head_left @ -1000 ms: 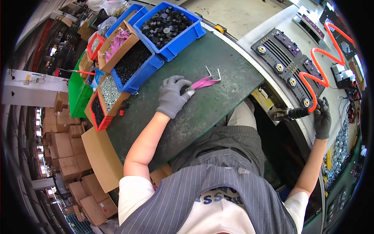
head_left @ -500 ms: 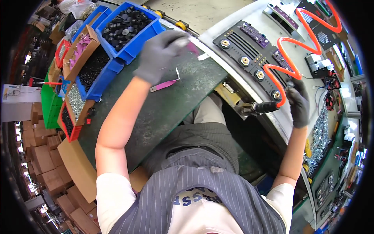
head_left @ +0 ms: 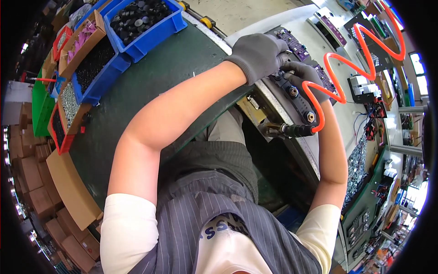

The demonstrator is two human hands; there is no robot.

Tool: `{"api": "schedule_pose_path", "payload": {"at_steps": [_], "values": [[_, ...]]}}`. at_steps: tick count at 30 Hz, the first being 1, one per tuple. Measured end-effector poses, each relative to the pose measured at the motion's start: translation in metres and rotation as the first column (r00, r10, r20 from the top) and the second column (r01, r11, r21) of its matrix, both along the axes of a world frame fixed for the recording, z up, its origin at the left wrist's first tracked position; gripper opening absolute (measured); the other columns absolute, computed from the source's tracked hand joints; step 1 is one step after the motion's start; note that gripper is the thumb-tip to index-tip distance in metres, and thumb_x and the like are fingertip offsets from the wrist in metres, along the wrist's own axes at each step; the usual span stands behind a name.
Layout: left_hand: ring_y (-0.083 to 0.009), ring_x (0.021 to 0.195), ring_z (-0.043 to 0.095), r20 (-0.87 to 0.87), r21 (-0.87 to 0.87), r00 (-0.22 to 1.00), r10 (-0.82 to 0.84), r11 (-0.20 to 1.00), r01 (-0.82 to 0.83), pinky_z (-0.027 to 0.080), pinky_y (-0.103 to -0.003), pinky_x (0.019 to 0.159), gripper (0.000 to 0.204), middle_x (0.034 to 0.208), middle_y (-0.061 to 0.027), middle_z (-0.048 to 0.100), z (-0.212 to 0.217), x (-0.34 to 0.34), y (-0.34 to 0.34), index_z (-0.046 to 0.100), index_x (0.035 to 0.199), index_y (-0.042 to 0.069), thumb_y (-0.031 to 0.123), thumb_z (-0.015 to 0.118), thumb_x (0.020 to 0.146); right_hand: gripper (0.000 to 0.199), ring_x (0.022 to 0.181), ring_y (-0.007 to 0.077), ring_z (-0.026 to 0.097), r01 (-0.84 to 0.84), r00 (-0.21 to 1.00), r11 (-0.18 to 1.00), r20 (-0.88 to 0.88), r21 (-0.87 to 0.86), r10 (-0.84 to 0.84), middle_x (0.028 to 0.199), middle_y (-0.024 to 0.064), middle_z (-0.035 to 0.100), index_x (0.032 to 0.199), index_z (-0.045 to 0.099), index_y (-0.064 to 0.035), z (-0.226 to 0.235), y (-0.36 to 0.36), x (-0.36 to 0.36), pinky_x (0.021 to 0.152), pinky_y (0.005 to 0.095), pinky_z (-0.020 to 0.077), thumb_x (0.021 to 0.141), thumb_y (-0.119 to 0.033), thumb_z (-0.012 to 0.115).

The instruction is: The recorder uses a pneumatic screwdriver to fasten screws onto a metal electronics housing, installs components, and organizes parts on a factory assembly line.

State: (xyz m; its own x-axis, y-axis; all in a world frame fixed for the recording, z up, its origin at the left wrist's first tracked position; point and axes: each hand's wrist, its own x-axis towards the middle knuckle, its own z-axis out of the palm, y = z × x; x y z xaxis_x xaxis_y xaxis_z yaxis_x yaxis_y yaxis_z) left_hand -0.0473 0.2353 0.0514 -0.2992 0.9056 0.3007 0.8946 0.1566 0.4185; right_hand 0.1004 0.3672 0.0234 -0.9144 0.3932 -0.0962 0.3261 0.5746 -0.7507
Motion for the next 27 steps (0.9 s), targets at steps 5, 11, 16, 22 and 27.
{"api": "schedule_pose_path", "payload": {"at_steps": [5, 11, 16, 22, 27], "values": [[-0.0261, 0.086, 0.063, -0.08, -0.031, 0.996, 0.031, 0.999, -0.033, 0.05, -0.039, 0.073, 0.026, 0.089, -0.0069, 0.066, -0.002, -0.006, -0.002, 0.066, 0.1, 0.018, 0.037, 0.055, 0.084, 0.031, 0.091, 0.0289, 0.061, -0.148, 0.987, 0.921, 0.112, 0.36, 0.115, 0.103, 0.0133, 0.064, 0.11, 0.064, -0.0095, 0.001, -0.003, -0.018, 0.082, 0.0357, 0.0472, 0.079, -0.005, 0.057], [-0.0244, 0.087, 0.064, -0.058, 0.01, 0.998, 0.027, 1.0, -0.027, 0.05, -0.038, 0.075, 0.028, 0.091, -0.0044, 0.067, 0.004, -0.006, -0.001, 0.066, 0.104, 0.021, 0.038, 0.057, 0.083, 0.02, 0.086, 0.0311, 0.063, -0.2, 0.959, 0.89, 0.267, 0.409, 0.093, 0.087, 0.0128, 0.066, 0.099, 0.067, -0.0119, 0.02, -0.007, -0.027, 0.078, 0.0401, 0.0483, 0.081, -0.021, 0.062], [-0.0242, 0.089, 0.063, -0.047, -0.021, 0.998, 0.035, 0.999, -0.036, 0.05, -0.038, 0.076, 0.029, 0.093, -0.0045, 0.067, 0.003, -0.003, 0.003, 0.065, 0.105, 0.021, 0.037, 0.058, 0.083, 0.029, 0.084, 0.0292, 0.064, -0.271, 0.841, 0.732, 0.524, 0.625, -0.135, 0.085, 0.0113, 0.067, 0.097, 0.068, -0.0126, 0.041, -0.022, -0.04, 0.076, 0.0402, 0.0484, 0.083, -0.037, 0.06], [-0.0246, 0.09, 0.063, -0.038, -0.057, 0.999, 0.036, 0.998, -0.038, 0.05, -0.039, 0.077, 0.029, 0.094, -0.0048, 0.066, 0.006, -0.002, 0.001, 0.065, 0.105, 0.02, 0.038, 0.058, 0.083, 0.031, 0.08, 0.0314, 0.064, -0.178, 0.938, 0.86, 0.348, 0.479, 0.0, 0.084, 0.0122, 0.067, 0.096, 0.068, -0.0103, 0.036, -0.01, -0.034, 0.074, 0.0419, 0.0487, 0.083, -0.037, 0.06], [-0.0253, 0.092, 0.062, -0.036, -0.084, 0.998, 0.047, 0.995, -0.049, 0.049, -0.039, 0.078, 0.029, 0.098, -0.0054, 0.066, 0.006, -0.003, -0.001, 0.065, 0.105, 0.018, 0.037, 0.058, 0.084, 0.029, 0.083, 0.031, 0.064, -0.154, 0.867, 0.726, 0.444, 0.67, -0.225, 0.088, 0.0122, 0.068, 0.095, 0.069, -0.0126, 0.042, -0.024, -0.047, 0.076, 0.0409, 0.0492, 0.08, -0.035, 0.06]]}}
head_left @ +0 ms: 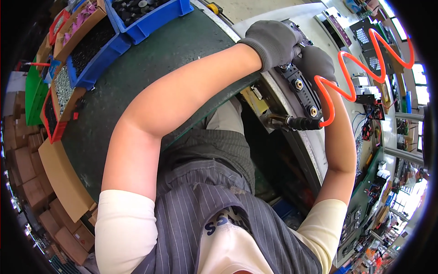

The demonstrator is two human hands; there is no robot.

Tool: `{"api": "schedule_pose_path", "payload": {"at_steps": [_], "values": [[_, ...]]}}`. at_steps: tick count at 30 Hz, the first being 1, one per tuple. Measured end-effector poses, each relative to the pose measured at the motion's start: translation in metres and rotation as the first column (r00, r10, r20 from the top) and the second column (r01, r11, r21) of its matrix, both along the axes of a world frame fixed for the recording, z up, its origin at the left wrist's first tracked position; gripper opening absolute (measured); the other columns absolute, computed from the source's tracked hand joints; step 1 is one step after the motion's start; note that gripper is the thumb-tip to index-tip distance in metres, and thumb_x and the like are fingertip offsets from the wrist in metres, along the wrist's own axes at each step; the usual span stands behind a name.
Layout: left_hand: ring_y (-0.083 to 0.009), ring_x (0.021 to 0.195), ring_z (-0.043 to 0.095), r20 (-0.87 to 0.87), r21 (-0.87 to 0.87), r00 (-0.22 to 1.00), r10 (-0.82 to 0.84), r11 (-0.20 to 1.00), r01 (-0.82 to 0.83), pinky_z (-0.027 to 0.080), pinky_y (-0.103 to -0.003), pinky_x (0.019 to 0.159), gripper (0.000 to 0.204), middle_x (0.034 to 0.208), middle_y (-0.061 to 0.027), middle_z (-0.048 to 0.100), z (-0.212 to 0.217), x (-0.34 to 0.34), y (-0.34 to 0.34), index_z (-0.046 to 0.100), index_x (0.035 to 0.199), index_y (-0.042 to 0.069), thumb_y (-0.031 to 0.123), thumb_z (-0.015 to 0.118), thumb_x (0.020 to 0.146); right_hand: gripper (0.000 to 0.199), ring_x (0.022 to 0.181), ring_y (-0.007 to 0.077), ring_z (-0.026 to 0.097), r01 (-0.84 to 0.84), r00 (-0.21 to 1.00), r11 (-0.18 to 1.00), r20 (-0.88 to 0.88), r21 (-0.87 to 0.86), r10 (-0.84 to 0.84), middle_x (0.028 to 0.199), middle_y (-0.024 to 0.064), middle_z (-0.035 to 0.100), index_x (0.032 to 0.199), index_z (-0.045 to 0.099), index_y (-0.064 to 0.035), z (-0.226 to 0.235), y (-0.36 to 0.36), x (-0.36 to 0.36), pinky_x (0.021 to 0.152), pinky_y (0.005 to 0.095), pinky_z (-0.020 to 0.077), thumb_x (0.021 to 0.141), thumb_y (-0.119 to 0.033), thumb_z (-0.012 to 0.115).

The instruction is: The recorder uses a pneumatic screwdriver to fasten screws onto a metal electronics housing, installs components, and organizes parts on a factory assembly line.

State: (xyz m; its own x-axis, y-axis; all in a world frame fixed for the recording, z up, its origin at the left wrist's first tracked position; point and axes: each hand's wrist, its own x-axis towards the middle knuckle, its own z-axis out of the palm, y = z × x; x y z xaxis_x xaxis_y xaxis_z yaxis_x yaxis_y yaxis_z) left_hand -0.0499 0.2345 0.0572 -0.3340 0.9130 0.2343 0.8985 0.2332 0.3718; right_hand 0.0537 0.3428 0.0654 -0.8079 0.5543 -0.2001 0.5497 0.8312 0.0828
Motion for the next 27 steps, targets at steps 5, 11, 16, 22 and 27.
{"api": "schedule_pose_path", "payload": {"at_steps": [5, 11, 16, 22, 27], "values": [[-0.0284, 0.089, 0.061, -0.009, 0.283, 0.999, -0.039, 0.958, 0.04, 0.047, -0.038, 0.079, 0.034, 0.097, -0.0107, 0.063, -0.003, -0.022, -0.032, 0.064, 0.105, 0.013, 0.037, 0.06, 0.082, 0.032, 0.084, 0.0322, 0.064, -0.044, 0.988, 0.979, -0.151, -0.197, 0.014, 0.087, 0.0134, 0.067, 0.094, 0.069, -0.0093, -0.006, 0.002, 0.014, 0.075, 0.0429, 0.0486, 0.08, -0.037, 0.059], [-0.0258, 0.085, 0.061, -0.061, 0.213, 0.981, 0.182, 0.963, -0.165, 0.048, -0.034, 0.075, 0.026, 0.093, -0.0087, 0.063, -0.02, -0.079, -0.16, 0.064, 0.103, 0.012, 0.025, 0.063, 0.081, 0.029, 0.082, 0.032, 0.063, -0.107, 0.953, 0.986, -0.295, -0.129, 0.065, 0.084, 0.0137, 0.066, 0.096, 0.068, -0.0121, -0.011, 0.005, 0.02, 0.073, 0.042, 0.0477, 0.077, -0.034, 0.064], [-0.0245, 0.093, 0.058, 0.105, -0.078, 0.937, 0.333, 0.942, -0.326, 0.047, -0.034, 0.081, 0.028, 0.1, -0.009, 0.061, -0.049, -0.067, -0.229, 0.065, 0.104, 0.013, 0.027, 0.064, 0.08, 0.031, 0.079, 0.0314, 0.063, -0.008, 0.993, 0.996, -0.119, -0.094, -0.004, 0.079, 0.0142, 0.065, 0.098, 0.067, -0.01, -0.02, 0.007, 0.021, 0.073, 0.0402, 0.0476, 0.081, -0.035, 0.06], [-0.0307, 0.113, 0.044, -0.101, -0.075, 0.945, 0.312, 0.944, -0.32, 0.036, -0.043, 0.094, 0.031, 0.115, -0.0077, 0.053, -0.066, -0.049, -0.23, 0.064, 0.103, 0.018, 0.029, 0.069, 0.074, 0.018, 0.086, 0.0206, 0.06, -0.485, 0.703, 0.76, -0.709, -0.433, 0.045, 0.102, 0.0089, 0.061, 0.103, 0.059, -0.0047, -0.052, 0.05, 0.089, 0.078, 0.0292, 0.0477, 0.089, -0.016, 0.055], [-0.0258, 0.093, 0.056, 0.288, -0.07, 0.945, 0.153, 0.988, -0.138, 0.045, -0.036, 0.081, 0.02, 0.1, -0.01, 0.059, -0.056, -0.05, -0.19, 0.064, 0.092, 0.011, 0.02, 0.067, 0.075, 0.032, 0.087, 0.0144, 0.063, -0.224, 0.569, 0.085, -0.201, -0.971, -0.797, 0.11, 0.0115, 0.062, 0.119, 0.054, 0.0042, -0.049, 0.055, 0.16, 0.076, 0.023, 0.0518, 0.088, -0.005, 0.052]]}}
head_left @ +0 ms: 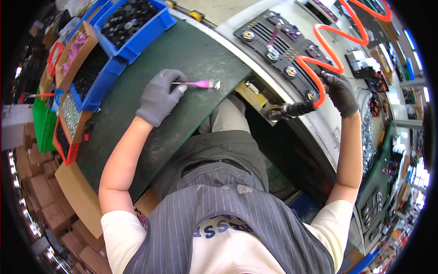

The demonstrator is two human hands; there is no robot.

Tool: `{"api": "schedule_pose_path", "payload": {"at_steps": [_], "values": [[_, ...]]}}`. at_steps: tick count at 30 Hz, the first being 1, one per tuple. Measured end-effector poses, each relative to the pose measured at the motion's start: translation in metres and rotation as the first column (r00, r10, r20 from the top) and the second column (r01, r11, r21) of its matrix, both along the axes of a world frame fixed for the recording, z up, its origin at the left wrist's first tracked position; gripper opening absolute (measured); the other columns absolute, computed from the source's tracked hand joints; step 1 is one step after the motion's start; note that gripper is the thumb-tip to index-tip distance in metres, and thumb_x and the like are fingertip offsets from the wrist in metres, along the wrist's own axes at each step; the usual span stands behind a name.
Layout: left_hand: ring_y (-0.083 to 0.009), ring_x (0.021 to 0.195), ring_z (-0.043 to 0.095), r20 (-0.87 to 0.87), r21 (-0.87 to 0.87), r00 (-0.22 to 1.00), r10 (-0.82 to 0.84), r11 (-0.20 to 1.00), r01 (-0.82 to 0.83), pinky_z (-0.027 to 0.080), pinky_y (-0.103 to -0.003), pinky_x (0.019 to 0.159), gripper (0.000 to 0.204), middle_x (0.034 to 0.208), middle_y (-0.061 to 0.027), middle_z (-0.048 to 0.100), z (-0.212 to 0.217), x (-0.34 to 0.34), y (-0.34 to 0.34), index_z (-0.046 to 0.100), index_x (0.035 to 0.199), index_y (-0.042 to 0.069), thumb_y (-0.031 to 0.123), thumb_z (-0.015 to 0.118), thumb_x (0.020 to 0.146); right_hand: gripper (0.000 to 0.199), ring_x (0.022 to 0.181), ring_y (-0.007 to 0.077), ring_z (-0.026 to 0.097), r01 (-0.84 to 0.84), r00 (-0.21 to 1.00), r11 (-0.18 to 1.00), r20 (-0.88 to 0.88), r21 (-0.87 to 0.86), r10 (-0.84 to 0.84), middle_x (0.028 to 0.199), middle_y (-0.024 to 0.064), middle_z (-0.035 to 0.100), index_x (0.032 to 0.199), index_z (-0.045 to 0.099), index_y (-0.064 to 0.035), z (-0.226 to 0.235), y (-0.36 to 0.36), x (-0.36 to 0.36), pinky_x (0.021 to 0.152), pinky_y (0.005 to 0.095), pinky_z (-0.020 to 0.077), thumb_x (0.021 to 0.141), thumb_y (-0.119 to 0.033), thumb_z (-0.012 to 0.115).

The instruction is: The recorder uses a pneumatic screwdriver to fasten screws onto a metal electronics housing, installs components, and organizes parts on a factory assembly line.

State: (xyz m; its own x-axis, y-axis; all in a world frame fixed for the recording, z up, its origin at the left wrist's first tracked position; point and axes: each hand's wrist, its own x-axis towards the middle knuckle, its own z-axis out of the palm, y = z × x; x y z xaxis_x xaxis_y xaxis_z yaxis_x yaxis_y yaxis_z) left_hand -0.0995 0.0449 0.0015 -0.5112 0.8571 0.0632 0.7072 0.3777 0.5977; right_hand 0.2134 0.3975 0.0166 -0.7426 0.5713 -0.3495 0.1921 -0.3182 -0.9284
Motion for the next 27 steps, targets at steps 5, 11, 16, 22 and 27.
{"api": "schedule_pose_path", "payload": {"at_steps": [5, 11, 16, 22, 27], "values": [[-0.0131, 0.083, 0.058, 0.346, 0.227, 0.924, -0.165, 0.97, 0.088, 0.046, -0.026, 0.075, 0.022, 0.091, -0.0068, 0.063, 0.038, 0.053, 0.097, 0.062, 0.099, 0.002, 0.016, 0.062, 0.082, 0.044, 0.1, 0.0217, 0.061, 0.2, 0.98, 0.98, -0.026, 0.014, -0.199, 0.119, 0.0178, 0.056, 0.13, 0.039, 0.0073, -0.009, -0.006, 0.054, 0.082, 0.0252, 0.0522, 0.087, -0.002, 0.047], [-0.015, 0.077, 0.063, 0.463, 0.45, 0.765, -0.448, 0.862, 0.232, 0.048, -0.027, 0.074, 0.027, 0.084, -0.008, 0.067, 0.019, 0.1, 0.204, 0.067, 0.101, 0.006, 0.024, 0.064, 0.081, 0.037, 0.102, 0.025, 0.061, 0.244, 0.966, 0.968, -0.075, -0.065, -0.248, 0.116, 0.0209, 0.057, 0.125, 0.043, 0.0076, -0.006, -0.035, 0.067, 0.084, 0.0292, 0.0531, 0.089, -0.002, 0.044], [-0.0166, 0.075, 0.062, 0.122, 0.337, 0.785, -0.608, 0.769, 0.543, 0.049, -0.03, 0.07, 0.019, 0.083, -0.0065, 0.065, 0.005, 0.126, 0.232, 0.062, 0.099, 0.004, 0.018, 0.063, 0.085, 0.04, 0.082, 0.0097, 0.058, 0.136, 0.991, 0.973, -0.004, 0.185, -0.137, 0.099, 0.0046, 0.062, 0.118, 0.055, -0.0002, -0.006, -0.048, 0.065, 0.076, 0.0219, 0.0461, 0.079, -0.003, 0.058], [-0.024, 0.074, 0.061, 0.03, 0.286, 0.771, -0.636, 0.744, 0.603, 0.047, -0.033, 0.067, 0.017, 0.079, -0.0111, 0.063, 0.017, 0.137, 0.227, 0.06, 0.094, 0.004, 0.018, 0.061, 0.084, 0.029, 0.077, 0.0084, 0.057, -0.019, 0.989, 0.843, 0.133, 0.537, -0.063, 0.088, 0.0027, 0.064, 0.107, 0.063, 0.0006, -0.001, -0.056, 0.033, 0.072, 0.0222, 0.0465, 0.078, 0.003, 0.057], [-0.0256, 0.077, 0.062, -0.043, 0.217, 0.781, -0.624, 0.757, 0.616, 0.048, -0.034, 0.069, 0.023, 0.083, -0.0115, 0.064, 0.03, 0.143, 0.226, 0.061, 0.099, 0.005, 0.022, 0.061, 0.084, 0.026, 0.075, 0.0155, 0.06, -0.341, 0.922, 0.579, 0.383, 0.741, 0.053, 0.086, 0.0061, 0.064, 0.1, 0.066, -0.0042, 0.012, -0.046, 0.021, 0.07, 0.0281, 0.0481, 0.075, -0.001, 0.061]]}}
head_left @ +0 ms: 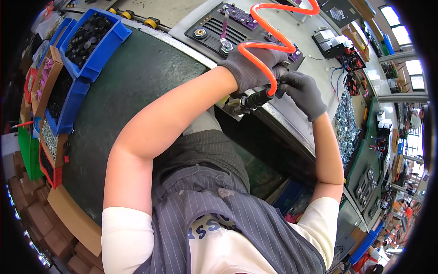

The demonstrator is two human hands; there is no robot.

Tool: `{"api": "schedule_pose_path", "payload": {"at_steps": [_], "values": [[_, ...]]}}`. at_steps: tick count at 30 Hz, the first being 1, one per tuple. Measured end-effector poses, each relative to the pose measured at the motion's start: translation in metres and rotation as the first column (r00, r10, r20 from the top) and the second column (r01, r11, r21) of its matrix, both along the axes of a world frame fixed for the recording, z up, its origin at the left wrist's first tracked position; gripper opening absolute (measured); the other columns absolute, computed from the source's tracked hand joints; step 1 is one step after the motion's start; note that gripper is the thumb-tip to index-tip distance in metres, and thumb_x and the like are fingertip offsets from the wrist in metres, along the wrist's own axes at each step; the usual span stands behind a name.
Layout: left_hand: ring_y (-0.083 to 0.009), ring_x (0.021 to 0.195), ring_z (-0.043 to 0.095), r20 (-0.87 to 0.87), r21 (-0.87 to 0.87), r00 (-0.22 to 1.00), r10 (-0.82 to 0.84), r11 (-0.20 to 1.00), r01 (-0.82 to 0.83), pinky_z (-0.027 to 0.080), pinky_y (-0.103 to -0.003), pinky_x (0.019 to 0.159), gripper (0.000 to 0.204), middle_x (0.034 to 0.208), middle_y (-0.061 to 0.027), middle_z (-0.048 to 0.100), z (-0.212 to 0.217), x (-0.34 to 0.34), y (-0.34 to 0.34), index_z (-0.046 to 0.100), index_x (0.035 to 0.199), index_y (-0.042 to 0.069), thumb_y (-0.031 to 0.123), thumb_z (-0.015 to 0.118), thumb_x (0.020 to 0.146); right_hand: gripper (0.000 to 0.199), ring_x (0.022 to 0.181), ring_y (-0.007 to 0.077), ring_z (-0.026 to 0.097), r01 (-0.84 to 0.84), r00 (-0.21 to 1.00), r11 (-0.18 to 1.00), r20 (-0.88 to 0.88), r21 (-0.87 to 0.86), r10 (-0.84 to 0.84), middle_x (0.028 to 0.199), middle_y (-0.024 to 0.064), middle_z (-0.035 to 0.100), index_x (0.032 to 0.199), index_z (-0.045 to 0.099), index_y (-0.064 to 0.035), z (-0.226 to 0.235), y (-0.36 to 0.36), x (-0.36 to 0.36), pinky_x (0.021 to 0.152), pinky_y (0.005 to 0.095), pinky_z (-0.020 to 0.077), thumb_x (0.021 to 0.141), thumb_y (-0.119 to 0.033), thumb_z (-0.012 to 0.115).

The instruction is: The recorder uses a pneumatic screwdriver to fasten screws onto a metal electronics housing, installs components, and organizes parts on a factory assembly line.

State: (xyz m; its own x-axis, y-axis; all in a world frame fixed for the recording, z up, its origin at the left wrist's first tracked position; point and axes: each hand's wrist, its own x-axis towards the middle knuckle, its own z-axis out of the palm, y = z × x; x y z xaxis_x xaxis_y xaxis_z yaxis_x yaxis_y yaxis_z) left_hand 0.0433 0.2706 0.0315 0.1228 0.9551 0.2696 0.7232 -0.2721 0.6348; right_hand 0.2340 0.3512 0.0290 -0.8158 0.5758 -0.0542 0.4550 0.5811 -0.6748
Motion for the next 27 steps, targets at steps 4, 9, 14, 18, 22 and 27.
{"api": "schedule_pose_path", "payload": {"at_steps": [4, 9, 14, 18, 22, 27], "values": [[-0.0269, 0.079, 0.062, 0.028, 0.059, 0.999, 0.029, 0.998, -0.03, 0.048, -0.035, 0.071, 0.028, 0.085, -0.0121, 0.064, -0.006, 0.002, 0.001, 0.06, 0.102, 0.005, 0.025, 0.062, 0.083, 0.023, 0.075, 0.0268, 0.062, -0.282, 0.957, 0.831, 0.074, 0.48, 0.282, 0.087, 0.0093, 0.065, 0.096, 0.069, -0.0108, -0.003, 0.005, -0.01, 0.069, 0.0351, 0.0495, 0.073, -0.007, 0.065], [-0.0269, 0.079, 0.062, 0.083, 0.078, 0.996, 0.019, 0.997, -0.025, 0.047, -0.035, 0.072, 0.028, 0.085, -0.0119, 0.064, -0.008, 0.001, 0.005, 0.06, 0.104, 0.005, 0.026, 0.061, 0.084, 0.017, 0.072, 0.0289, 0.063, -0.116, 0.975, 0.987, 0.201, 0.108, 0.092, 0.081, 0.0108, 0.066, 0.09, 0.069, -0.0107, 0.009, 0.004, -0.022, 0.069, 0.0379, 0.0496, 0.074, -0.016, 0.068], [-0.0265, 0.079, 0.062, 0.061, -0.016, 0.997, 0.043, 0.999, -0.042, 0.048, -0.036, 0.072, 0.027, 0.085, -0.012, 0.064, -0.003, 0.005, 0.003, 0.061, 0.103, 0.005, 0.025, 0.061, 0.085, 0.019, 0.068, 0.0275, 0.063, -0.054, 0.933, 0.915, 0.346, 0.4, -0.096, 0.075, 0.0111, 0.066, 0.09, 0.07, -0.0109, 0.026, -0.006, -0.023, 0.064, 0.0359, 0.0485, 0.076, -0.024, 0.068], [-0.0267, 0.08, 0.062, 0.005, 0.052, 0.999, 0.036, 0.998, -0.036, 0.048, -0.036, 0.073, 0.027, 0.086, -0.0119, 0.064, 0.0, 0.007, 0.004, 0.061, 0.103, 0.006, 0.027, 0.06, 0.086, 0.027, 0.068, 0.0261, 0.064, 0.001, 0.979, 0.999, 0.202, -0.035, 0.006, 0.073, 0.0105, 0.066, 0.088, 0.068, -0.0072, 0.007, 0.009, -0.014, 0.064, 0.0383, 0.0483, 0.075, -0.031, 0.067], [-0.0272, 0.082, 0.062, 0.018, -0.047, 0.997, 0.069, 0.997, -0.068, 0.048, -0.037, 0.074, 0.028, 0.087, -0.0118, 0.064, 0.001, 0.005, 0.0, 0.061, 0.104, 0.006, 0.028, 0.059, 0.086, 0.024, 0.066, 0.025, 0.064, -0.091, 0.798, 0.869, 0.557, 0.486, -0.229, 0.072, 0.0104, 0.066, 0.09, 0.069, -0.0074, 0.024, -0.002, -0.034, 0.064, 0.0371, 0.0491, 0.074, -0.026, 0.067], [-0.0295, 0.087, 0.061, -0.019, -0.027, 0.997, 0.072, 0.997, -0.073, 0.047, -0.038, 0.078, 0.031, 0.091, -0.0134, 0.064, 0.008, 0.011, 0.001, 0.059, 0.108, 0.007, 0.029, 0.06, 0.085, 0.028, 0.065, 0.0313, 0.062, 0.087, 0.863, 0.983, 0.481, 0.164, -0.156, 0.069, 0.0133, 0.063, 0.081, 0.069, -0.009, 0.031, -0.007, -0.023, 0.063, 0.0414, 0.0484, 0.073, -0.036, 0.064]]}}
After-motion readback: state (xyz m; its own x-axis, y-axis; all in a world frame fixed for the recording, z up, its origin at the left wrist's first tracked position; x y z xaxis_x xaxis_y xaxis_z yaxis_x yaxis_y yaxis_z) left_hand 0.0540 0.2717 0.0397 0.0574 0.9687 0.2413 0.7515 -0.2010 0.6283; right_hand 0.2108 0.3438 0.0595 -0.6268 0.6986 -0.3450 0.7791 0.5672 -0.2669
